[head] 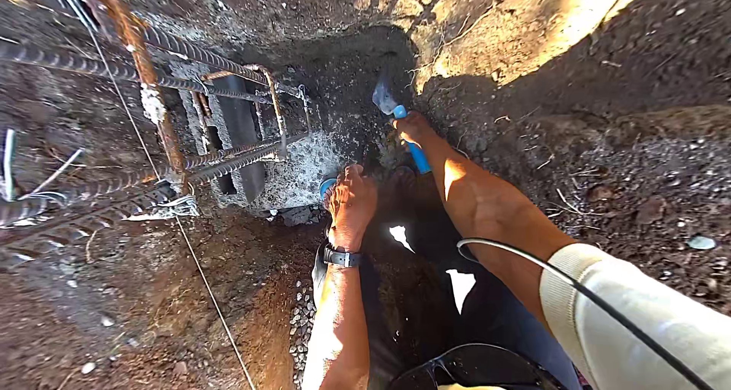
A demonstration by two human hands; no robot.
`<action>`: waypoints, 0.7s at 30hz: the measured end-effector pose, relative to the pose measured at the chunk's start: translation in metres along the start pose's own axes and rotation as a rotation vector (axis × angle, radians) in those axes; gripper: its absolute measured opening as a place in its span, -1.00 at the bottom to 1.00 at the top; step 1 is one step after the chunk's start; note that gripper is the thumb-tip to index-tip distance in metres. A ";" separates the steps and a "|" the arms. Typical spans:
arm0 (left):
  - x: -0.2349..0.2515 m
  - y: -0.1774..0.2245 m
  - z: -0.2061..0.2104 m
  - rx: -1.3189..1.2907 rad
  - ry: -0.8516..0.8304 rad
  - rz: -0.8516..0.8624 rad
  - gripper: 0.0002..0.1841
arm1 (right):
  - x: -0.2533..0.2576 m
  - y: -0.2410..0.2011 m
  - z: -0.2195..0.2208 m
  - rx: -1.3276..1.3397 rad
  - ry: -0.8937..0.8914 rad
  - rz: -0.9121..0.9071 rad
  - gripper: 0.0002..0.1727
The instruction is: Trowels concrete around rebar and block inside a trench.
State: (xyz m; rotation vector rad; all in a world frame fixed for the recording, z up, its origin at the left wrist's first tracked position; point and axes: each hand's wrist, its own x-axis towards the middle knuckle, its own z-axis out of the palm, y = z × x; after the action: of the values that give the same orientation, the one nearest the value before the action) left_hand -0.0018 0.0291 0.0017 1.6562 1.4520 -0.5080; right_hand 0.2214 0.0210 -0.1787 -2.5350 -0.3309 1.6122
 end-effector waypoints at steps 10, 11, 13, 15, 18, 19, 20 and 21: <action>-0.001 -0.006 0.003 0.021 -0.013 0.002 -0.58 | -0.001 -0.018 0.031 -0.166 0.256 0.002 -0.30; -0.002 -0.008 0.003 0.014 -0.010 0.007 -0.58 | 0.003 -0.018 0.032 -0.162 0.255 0.001 -0.29; -0.002 -0.009 0.003 -0.003 0.000 0.010 -0.58 | 0.005 -0.021 0.033 -0.150 0.271 0.011 -0.27; -0.003 -0.007 0.002 -0.012 0.012 0.015 -0.58 | -0.003 -0.020 0.036 -0.134 0.311 0.002 -0.25; -0.003 -0.007 -0.001 -0.019 0.006 0.011 -0.57 | -0.018 -0.016 0.042 -0.101 0.352 -0.057 -0.23; -0.003 -0.006 -0.001 -0.021 -0.001 0.014 -0.57 | -0.023 -0.014 0.041 -0.097 0.359 -0.055 -0.23; -0.003 -0.004 -0.001 -0.022 -0.006 0.019 -0.57 | -0.027 -0.014 0.039 -0.094 0.361 -0.048 -0.25; -0.003 -0.002 -0.001 -0.025 -0.012 0.024 -0.57 | -0.029 -0.014 0.038 -0.095 0.356 -0.036 -0.29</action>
State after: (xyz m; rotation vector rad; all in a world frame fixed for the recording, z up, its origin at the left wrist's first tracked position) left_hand -0.0043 0.0285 0.0037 1.6461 1.4229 -0.4839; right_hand 0.1735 0.0272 -0.1669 -2.7994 -0.4185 1.1257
